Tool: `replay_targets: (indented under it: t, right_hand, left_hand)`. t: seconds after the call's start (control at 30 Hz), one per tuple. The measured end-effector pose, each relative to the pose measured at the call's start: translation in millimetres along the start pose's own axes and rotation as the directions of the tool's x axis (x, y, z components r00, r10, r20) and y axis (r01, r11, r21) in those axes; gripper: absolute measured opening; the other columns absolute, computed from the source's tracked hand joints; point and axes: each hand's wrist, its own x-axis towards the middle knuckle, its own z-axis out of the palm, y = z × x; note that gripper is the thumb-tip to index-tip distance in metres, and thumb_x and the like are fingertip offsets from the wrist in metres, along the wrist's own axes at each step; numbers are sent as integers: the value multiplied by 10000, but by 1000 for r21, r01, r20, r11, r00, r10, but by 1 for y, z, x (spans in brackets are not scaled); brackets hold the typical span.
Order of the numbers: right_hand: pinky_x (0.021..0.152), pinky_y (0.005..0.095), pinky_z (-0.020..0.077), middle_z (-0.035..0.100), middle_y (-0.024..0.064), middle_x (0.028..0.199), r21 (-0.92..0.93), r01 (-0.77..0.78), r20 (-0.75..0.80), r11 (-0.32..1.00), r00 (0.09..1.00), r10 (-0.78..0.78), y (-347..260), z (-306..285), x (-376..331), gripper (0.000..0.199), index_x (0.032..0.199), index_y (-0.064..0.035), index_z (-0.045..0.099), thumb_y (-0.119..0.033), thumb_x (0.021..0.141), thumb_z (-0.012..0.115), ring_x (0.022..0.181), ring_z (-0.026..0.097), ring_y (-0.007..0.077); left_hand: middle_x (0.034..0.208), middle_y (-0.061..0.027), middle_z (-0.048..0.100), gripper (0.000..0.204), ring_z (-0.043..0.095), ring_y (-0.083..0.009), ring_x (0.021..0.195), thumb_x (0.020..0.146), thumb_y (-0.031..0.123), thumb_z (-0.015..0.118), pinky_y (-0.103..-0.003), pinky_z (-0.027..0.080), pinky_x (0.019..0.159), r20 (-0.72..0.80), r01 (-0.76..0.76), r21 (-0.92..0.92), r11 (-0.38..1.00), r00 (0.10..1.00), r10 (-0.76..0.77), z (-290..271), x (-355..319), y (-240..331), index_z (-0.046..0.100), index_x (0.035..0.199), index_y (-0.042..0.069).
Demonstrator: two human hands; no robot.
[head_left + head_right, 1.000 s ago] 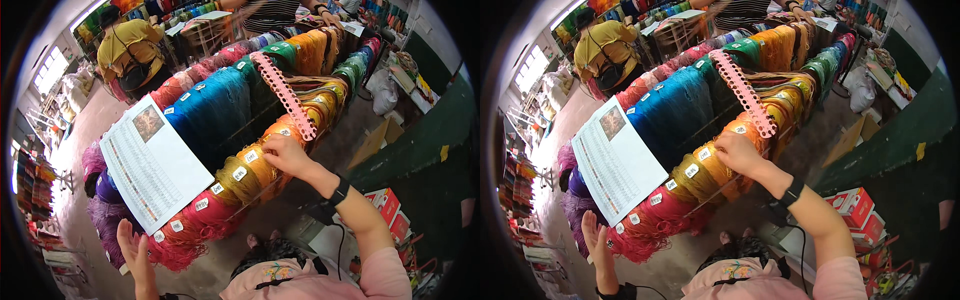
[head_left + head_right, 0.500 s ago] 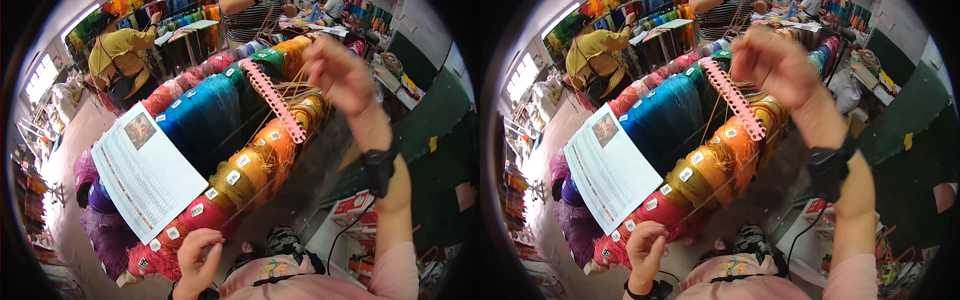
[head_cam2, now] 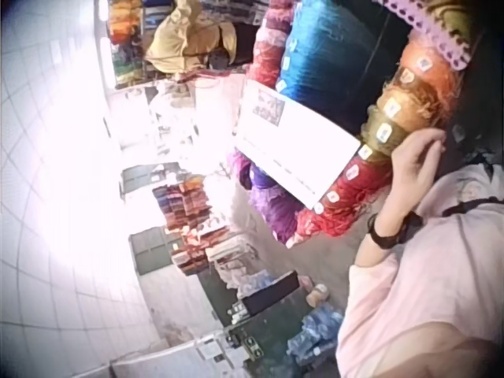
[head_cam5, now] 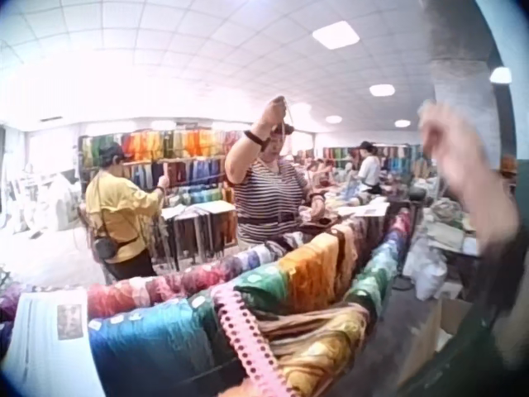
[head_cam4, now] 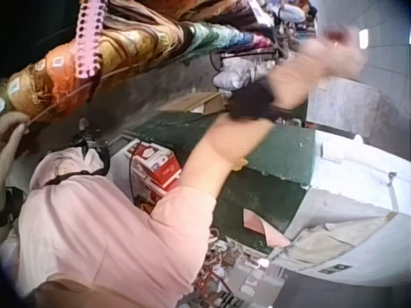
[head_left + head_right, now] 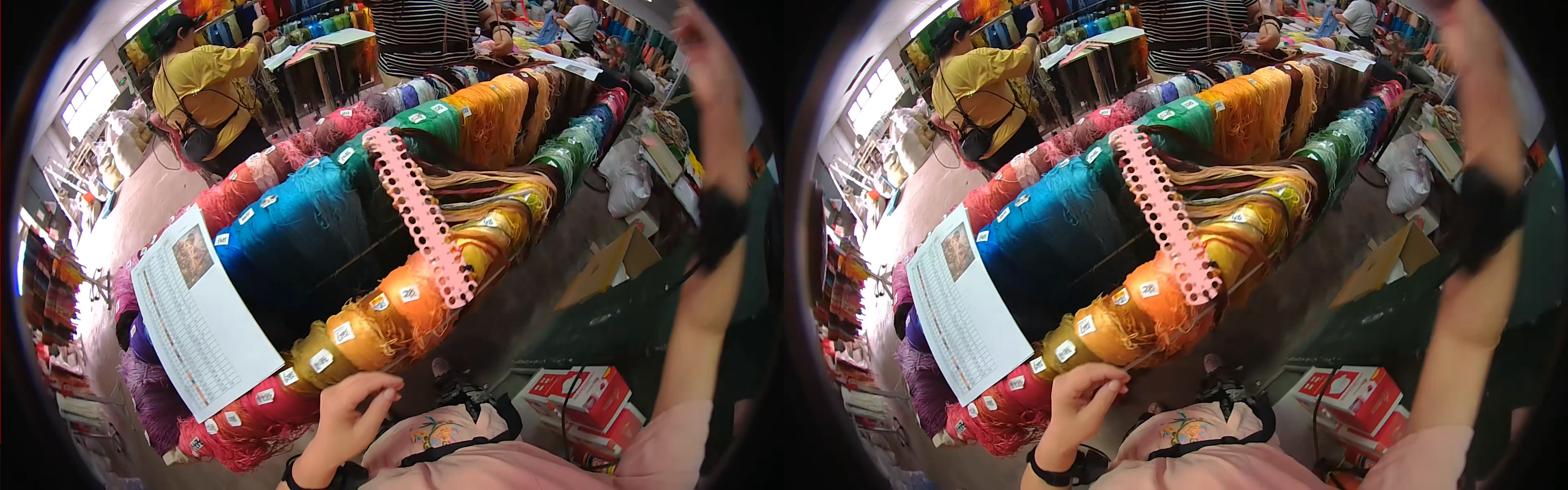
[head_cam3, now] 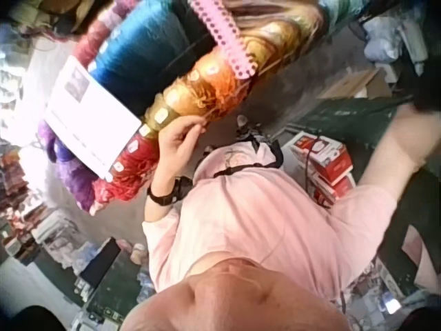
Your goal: The person selects thread from a rack by hand, referencing a chart and threading the strands through holes in a pink organizer. They repeat this process for different colors, moving between racks and flipping through the chart pages to continue the selection and threading.
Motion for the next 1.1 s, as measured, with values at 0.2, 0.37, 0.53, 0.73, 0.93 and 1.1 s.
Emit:
replay_targets:
  t: [0.2,0.37,0.53,0.73,0.93,1.1]
  right_hand:
    - [536,173,404,546,20,680,30,-778,691,628,470,549,108,108,-227,153,917,-39,449,-17,771,490,596,505,51]
    - [460,217,431,576,60,628,-72,-736,664,673,468,583,142,147,-262,65,803,8,510,-38,760,493,517,548,89]
    - [496,272,423,546,92,632,-96,-603,663,792,554,503,140,152,-262,58,753,15,522,-38,730,522,538,549,165]
    - [615,390,397,488,166,710,-132,-335,649,933,682,337,148,151,-261,50,720,6,491,-43,714,498,689,493,329]
    - [621,383,405,477,149,715,-107,11,674,994,736,65,158,155,-279,67,711,2,500,-63,708,483,682,478,318]
    - [622,371,416,491,146,728,-127,-333,620,934,709,337,141,158,-281,70,735,-8,507,-75,716,496,707,509,312]
  left_hand:
    - [818,-78,567,169,550,-96,706,807,7,449,-207,449,613,-138,42,-14,999,989,-44,26,94,-7,542,939,-41]
    - [901,-74,538,239,534,-103,692,821,28,394,-208,434,588,-186,58,88,994,982,-41,32,161,-33,488,1027,-47]
    - [806,-28,526,207,512,-82,657,825,29,386,-182,395,553,-62,291,-143,946,951,-302,24,180,-32,506,984,-25]
    - [728,-8,523,174,492,-64,589,834,54,424,-159,390,523,-13,260,-227,938,963,-270,21,196,-33,523,963,-9]
    - [670,16,509,100,477,-53,541,825,85,481,-159,410,501,5,332,-282,900,939,-345,25,196,-25,545,886,38]
    - [659,-5,538,77,490,-55,512,820,84,491,-156,399,458,-20,285,-235,929,954,-298,21,191,-38,538,814,23]
